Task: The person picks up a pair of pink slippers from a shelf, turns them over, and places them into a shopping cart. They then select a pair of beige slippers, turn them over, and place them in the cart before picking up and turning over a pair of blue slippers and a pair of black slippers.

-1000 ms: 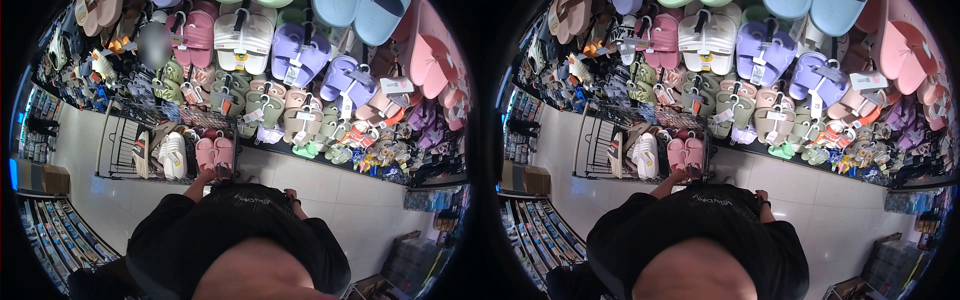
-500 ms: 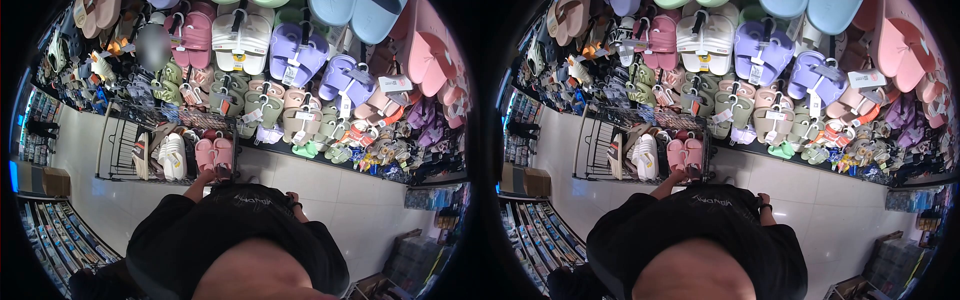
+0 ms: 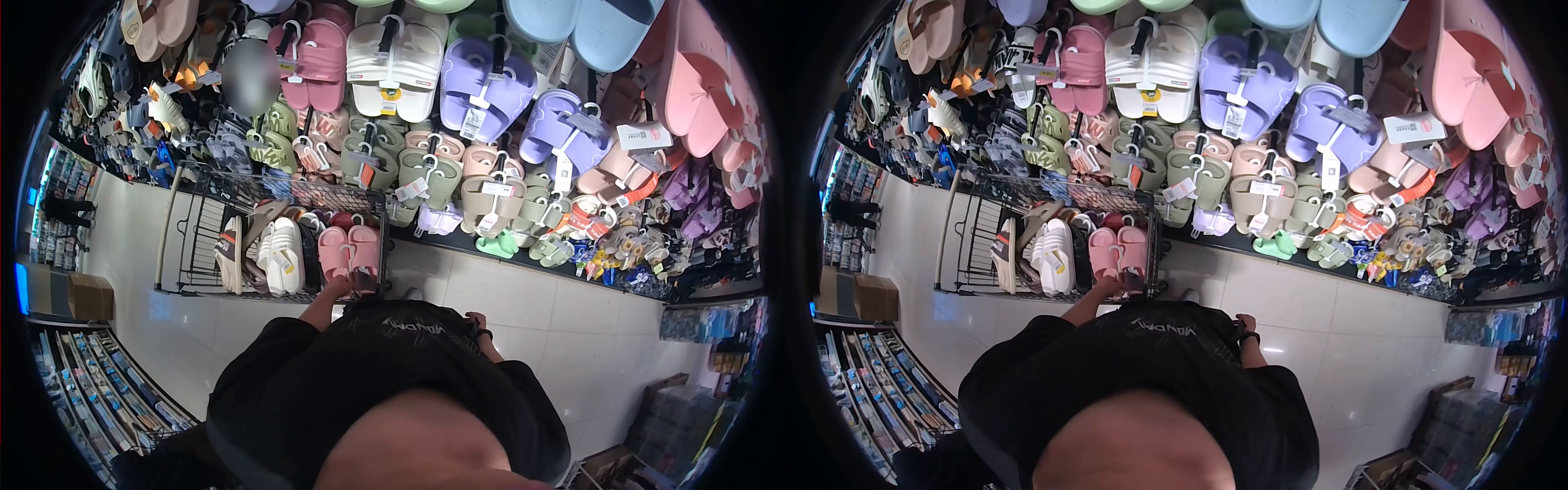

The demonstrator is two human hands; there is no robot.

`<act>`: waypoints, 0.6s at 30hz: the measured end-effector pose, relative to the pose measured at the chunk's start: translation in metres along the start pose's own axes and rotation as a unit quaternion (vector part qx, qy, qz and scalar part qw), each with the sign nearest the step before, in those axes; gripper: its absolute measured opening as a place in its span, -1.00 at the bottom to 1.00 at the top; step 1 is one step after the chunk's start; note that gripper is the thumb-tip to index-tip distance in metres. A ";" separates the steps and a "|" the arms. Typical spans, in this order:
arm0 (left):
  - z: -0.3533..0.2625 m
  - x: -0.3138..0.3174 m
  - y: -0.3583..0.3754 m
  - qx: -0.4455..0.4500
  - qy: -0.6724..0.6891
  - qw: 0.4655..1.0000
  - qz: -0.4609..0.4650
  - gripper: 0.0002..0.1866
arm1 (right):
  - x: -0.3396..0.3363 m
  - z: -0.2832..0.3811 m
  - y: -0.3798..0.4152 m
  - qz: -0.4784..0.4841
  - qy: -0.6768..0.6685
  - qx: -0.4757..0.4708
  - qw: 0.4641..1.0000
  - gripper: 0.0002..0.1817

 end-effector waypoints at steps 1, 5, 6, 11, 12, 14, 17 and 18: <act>-0.002 0.000 0.001 0.006 -0.009 1.000 -0.003 -0.40 | 0.001 0.001 0.000 -0.004 0.017 0.000 1.000 -0.72; -0.019 -0.010 0.014 -0.005 -0.019 1.000 -0.010 -0.40 | 0.008 -0.009 -0.011 -0.043 0.190 -0.001 0.981 -0.73; -0.026 -0.017 0.022 -0.017 -0.012 1.000 -0.011 -0.40 | 0.005 -0.015 -0.016 -0.034 0.269 -0.015 0.962 -0.72; -0.041 -0.025 0.047 -0.029 0.000 0.999 0.027 -0.48 | -0.013 -0.079 -0.103 0.114 0.663 -0.226 0.705 -0.65; -0.042 -0.027 0.049 -0.038 0.010 0.999 0.029 -0.53 | -0.012 -0.069 -0.091 0.106 0.653 -0.200 0.723 -0.65; -0.035 -0.010 0.033 0.104 -0.108 0.989 0.013 -0.63 | 0.000 -0.049 -0.075 0.097 0.626 -0.163 0.756 -0.65; -0.038 -0.009 0.032 0.147 -0.158 0.976 -0.002 -0.71 | 0.005 -0.033 -0.055 0.082 0.595 -0.125 0.790 -0.65; -0.040 -0.010 0.035 0.134 -0.154 0.979 -0.004 -0.71 | 0.004 -0.032 -0.054 0.079 0.587 -0.118 0.797 -0.65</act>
Point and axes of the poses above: each hand's wrist, its own y-axis away from the middle knuckle, its own x-axis out of the palm, z = x × y, the point moved 4 cm from there along -y, towards the middle knuckle, and after that the axes turned 6 degrees about -y, right-handed, at the moved point
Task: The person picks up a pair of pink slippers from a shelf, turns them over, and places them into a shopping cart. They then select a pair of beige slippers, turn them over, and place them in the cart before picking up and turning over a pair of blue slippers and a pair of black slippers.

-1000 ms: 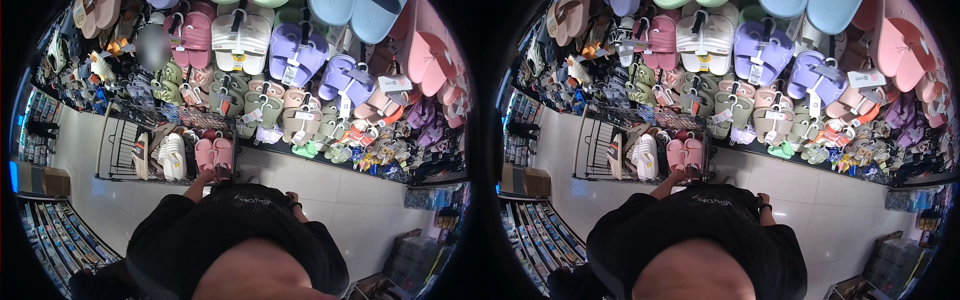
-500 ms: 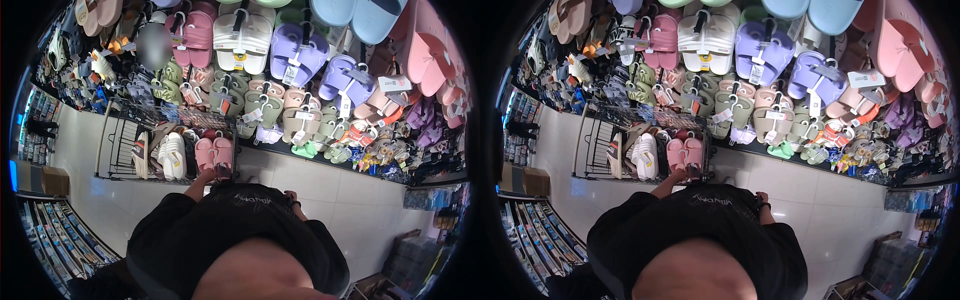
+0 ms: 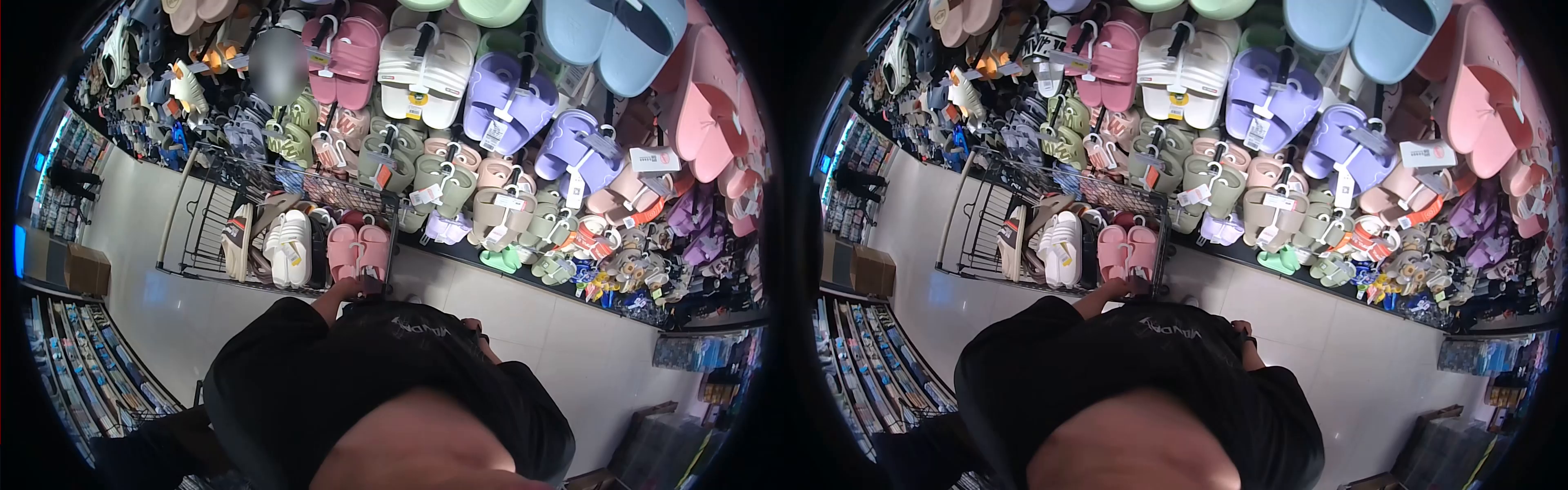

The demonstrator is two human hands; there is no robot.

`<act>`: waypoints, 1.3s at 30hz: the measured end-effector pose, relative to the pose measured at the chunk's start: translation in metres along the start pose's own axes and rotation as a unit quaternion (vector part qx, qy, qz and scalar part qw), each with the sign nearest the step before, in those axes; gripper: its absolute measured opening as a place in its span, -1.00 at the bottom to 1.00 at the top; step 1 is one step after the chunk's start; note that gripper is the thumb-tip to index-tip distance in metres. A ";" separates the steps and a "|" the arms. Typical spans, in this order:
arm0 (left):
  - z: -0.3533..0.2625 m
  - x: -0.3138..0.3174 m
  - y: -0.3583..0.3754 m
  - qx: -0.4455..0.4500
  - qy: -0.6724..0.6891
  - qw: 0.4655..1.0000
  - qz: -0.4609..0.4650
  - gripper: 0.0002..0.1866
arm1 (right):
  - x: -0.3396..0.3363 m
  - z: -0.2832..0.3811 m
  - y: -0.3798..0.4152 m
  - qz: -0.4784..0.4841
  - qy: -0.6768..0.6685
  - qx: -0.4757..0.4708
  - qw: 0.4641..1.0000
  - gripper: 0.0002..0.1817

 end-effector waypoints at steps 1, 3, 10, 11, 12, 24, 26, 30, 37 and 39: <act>-0.005 -0.002 0.003 0.029 -0.030 0.999 -0.005 -0.72 | 0.001 0.002 -0.001 0.001 -0.008 0.000 1.000 -0.66; -0.006 -0.001 0.006 0.089 -0.093 0.992 -0.014 -0.72 | -0.003 0.011 0.003 0.002 -0.023 0.010 1.000 -0.66; 0.009 0.000 0.010 -0.040 0.111 0.991 -0.058 -0.55 | -0.007 0.021 0.013 0.008 -0.060 0.031 0.998 -0.66; 0.004 -0.009 0.021 -0.094 0.165 0.980 -0.052 -0.51 | -0.004 0.024 0.011 0.013 -0.059 0.028 0.998 -0.67; 0.000 -0.019 0.033 -0.149 0.219 0.963 -0.047 -0.46 | -0.003 0.024 0.012 0.018 -0.057 0.027 0.998 -0.67; 0.033 -0.035 0.098 -0.238 0.235 0.927 -0.168 -0.60 | 0.026 0.111 -0.039 0.135 -0.242 0.065 0.959 -0.67; 0.044 -0.037 0.108 -0.247 0.250 0.917 -0.191 -0.61 | -0.007 0.192 -0.016 0.146 -0.345 0.193 0.907 -0.64; 0.073 -0.041 0.132 -0.283 0.233 0.908 -0.204 -0.64 | -0.013 0.283 -0.032 0.161 -0.428 0.084 0.885 -0.57; 0.142 -0.043 0.177 -0.335 0.133 0.904 -0.231 -0.67 | -0.018 0.407 -0.016 0.078 -0.203 -0.037 0.975 -0.57; 0.149 -0.064 0.195 -0.348 0.102 0.911 -0.197 -0.69 | -0.014 0.410 -0.014 0.045 -0.158 -0.077 0.983 -0.54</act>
Point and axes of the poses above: each hand's wrist, its own y-axis away from the middle knuckle, its own x-axis out of the palm, z = x × y, the point moved 4 cm from there along -y, towards the middle knuckle, and after that the axes turned 6 degrees about -y, right-handed, at the moved point
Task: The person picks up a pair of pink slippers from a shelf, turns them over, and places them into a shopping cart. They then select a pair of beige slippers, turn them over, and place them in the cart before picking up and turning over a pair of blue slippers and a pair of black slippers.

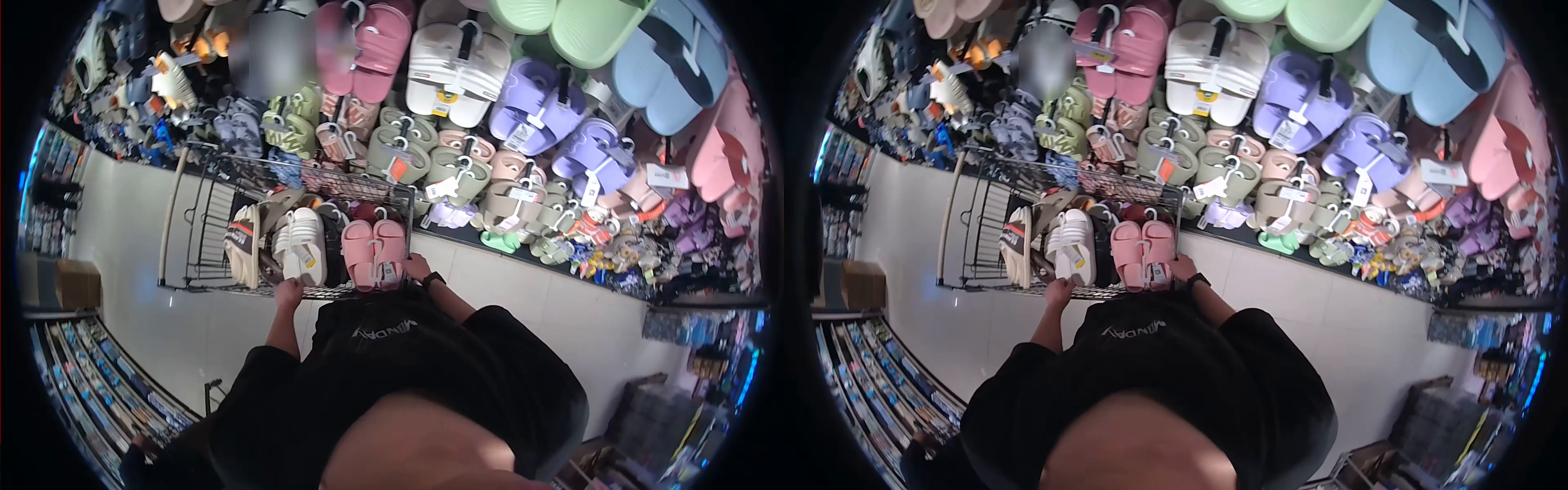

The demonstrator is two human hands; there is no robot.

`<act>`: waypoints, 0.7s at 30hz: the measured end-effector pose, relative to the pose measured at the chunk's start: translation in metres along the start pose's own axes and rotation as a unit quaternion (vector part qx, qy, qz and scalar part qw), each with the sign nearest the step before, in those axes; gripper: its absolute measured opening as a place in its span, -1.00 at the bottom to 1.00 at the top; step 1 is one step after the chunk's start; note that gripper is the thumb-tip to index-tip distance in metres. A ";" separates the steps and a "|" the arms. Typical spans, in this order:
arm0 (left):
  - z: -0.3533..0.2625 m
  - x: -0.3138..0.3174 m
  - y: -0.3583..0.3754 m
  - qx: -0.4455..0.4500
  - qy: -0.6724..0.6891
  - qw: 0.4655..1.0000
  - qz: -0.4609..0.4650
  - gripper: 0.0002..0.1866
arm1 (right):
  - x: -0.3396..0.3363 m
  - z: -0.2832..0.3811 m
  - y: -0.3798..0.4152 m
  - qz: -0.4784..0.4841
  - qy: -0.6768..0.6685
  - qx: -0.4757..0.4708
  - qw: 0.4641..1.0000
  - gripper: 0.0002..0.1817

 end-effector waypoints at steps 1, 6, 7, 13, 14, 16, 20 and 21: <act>0.015 0.006 -0.011 0.003 0.004 1.000 -0.018 -0.66 | 0.000 0.001 0.001 -0.010 0.027 -0.019 0.999 -0.53; 0.033 -0.009 -0.031 -0.069 -0.031 0.997 -0.016 -0.57 | 0.009 0.018 0.011 0.032 0.043 -0.020 0.998 -0.43; 0.020 -0.030 -0.020 -0.081 -0.027 0.996 -0.006 -0.54 | 0.011 0.023 0.012 0.045 0.054 -0.025 0.997 -0.40; 0.039 -0.024 -0.040 -0.082 -0.017 0.996 0.008 -0.54 | 0.045 0.001 -0.011 -0.075 0.058 0.072 0.993 -0.22; 0.043 -0.023 -0.042 -0.087 -0.017 0.996 0.009 -0.55 | 0.047 0.008 -0.007 -0.088 0.060 0.088 0.990 -0.20; 0.051 -0.020 -0.049 -0.088 -0.018 0.996 0.021 -0.58 | 0.054 0.021 -0.002 -0.146 0.103 0.102 0.979 -0.25; 0.062 -0.028 -0.057 -0.033 -0.058 0.997 0.047 -0.62 | 0.080 0.046 0.004 -0.243 0.103 0.116 0.957 -0.56; 0.066 -0.029 -0.059 -0.014 -0.067 0.997 0.040 -0.62 | 0.084 0.061 0.007 -0.238 0.105 0.132 0.957 -0.59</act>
Point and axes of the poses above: each hand's wrist, its own y-axis away from the middle knuckle, its own x-axis out of the palm, z = x × y, the point moved 4 cm from there along -y, towards the middle knuckle, and after that the axes turned 6 degrees about -y, right-handed, at the moved point
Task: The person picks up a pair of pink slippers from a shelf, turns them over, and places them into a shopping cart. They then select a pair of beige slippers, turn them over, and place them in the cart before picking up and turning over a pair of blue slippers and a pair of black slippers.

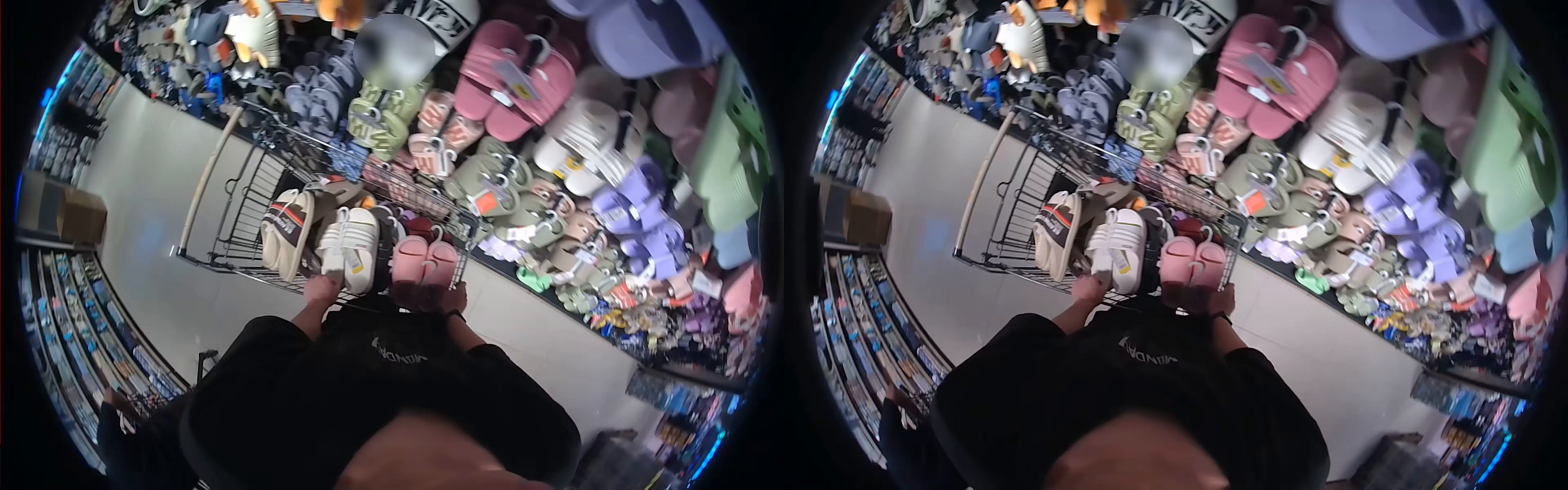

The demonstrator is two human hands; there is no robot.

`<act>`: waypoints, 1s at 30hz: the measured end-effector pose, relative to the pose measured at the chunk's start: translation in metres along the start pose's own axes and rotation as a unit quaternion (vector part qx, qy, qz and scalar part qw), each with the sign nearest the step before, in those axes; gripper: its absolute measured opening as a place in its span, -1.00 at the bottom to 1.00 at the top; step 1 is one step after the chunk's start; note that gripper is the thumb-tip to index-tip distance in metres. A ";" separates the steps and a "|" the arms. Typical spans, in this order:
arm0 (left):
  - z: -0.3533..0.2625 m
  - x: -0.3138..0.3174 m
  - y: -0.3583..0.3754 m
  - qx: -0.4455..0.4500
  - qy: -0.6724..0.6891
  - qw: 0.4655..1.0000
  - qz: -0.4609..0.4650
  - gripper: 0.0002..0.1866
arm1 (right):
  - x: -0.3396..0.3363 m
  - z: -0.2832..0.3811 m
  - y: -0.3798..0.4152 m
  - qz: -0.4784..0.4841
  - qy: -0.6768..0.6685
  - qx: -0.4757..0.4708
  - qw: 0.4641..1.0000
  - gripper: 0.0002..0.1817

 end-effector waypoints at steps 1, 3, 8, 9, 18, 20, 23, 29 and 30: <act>0.003 -0.001 -0.003 0.022 -0.011 1.000 -0.008 -0.62 | -0.002 0.012 0.007 0.004 0.005 0.017 1.000 -0.61; 0.013 -0.001 -0.012 -0.008 0.017 0.999 0.029 -0.63 | 0.008 0.015 0.006 -0.014 -0.002 0.023 1.000 -0.59; 0.029 -0.017 -0.027 -0.035 0.047 0.997 0.041 -0.65 | 0.031 0.032 -0.002 -0.026 0.034 0.042 0.998 -0.61; 0.031 -0.019 -0.029 -0.047 0.051 0.996 0.047 -0.65 | 0.035 0.031 -0.004 -0.022 0.031 0.047 0.998 -0.59; 0.065 -0.026 -0.045 -0.046 0.068 0.996 0.033 -0.64 | 0.064 0.053 0.004 -0.014 0.026 0.060 0.998 -0.41; 0.076 -0.025 -0.048 -0.049 0.064 0.996 0.039 -0.64 | 0.064 0.065 0.010 -0.002 0.038 0.077 0.996 -0.41; 0.082 -0.027 -0.053 -0.052 0.067 0.995 0.056 -0.63 | 0.076 0.062 0.010 -0.017 0.029 0.065 0.997 -0.41; 0.104 -0.048 -0.060 -0.043 0.063 0.994 0.073 -0.62 | 0.087 0.097 0.032 -0.014 0.039 0.056 0.998 -0.46; 0.106 -0.048 -0.065 -0.039 0.057 0.995 0.074 -0.62 | 0.091 0.097 0.029 -0.015 0.039 0.052 0.998 -0.47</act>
Point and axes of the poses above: each hand's wrist, its own y-axis away from the middle knuckle, its own x-axis out of the palm, z = x × y, the point moved 4 cm from there along -y, towards the middle knuckle, and after that the axes turned 6 degrees about -y, right-handed, at the moved point
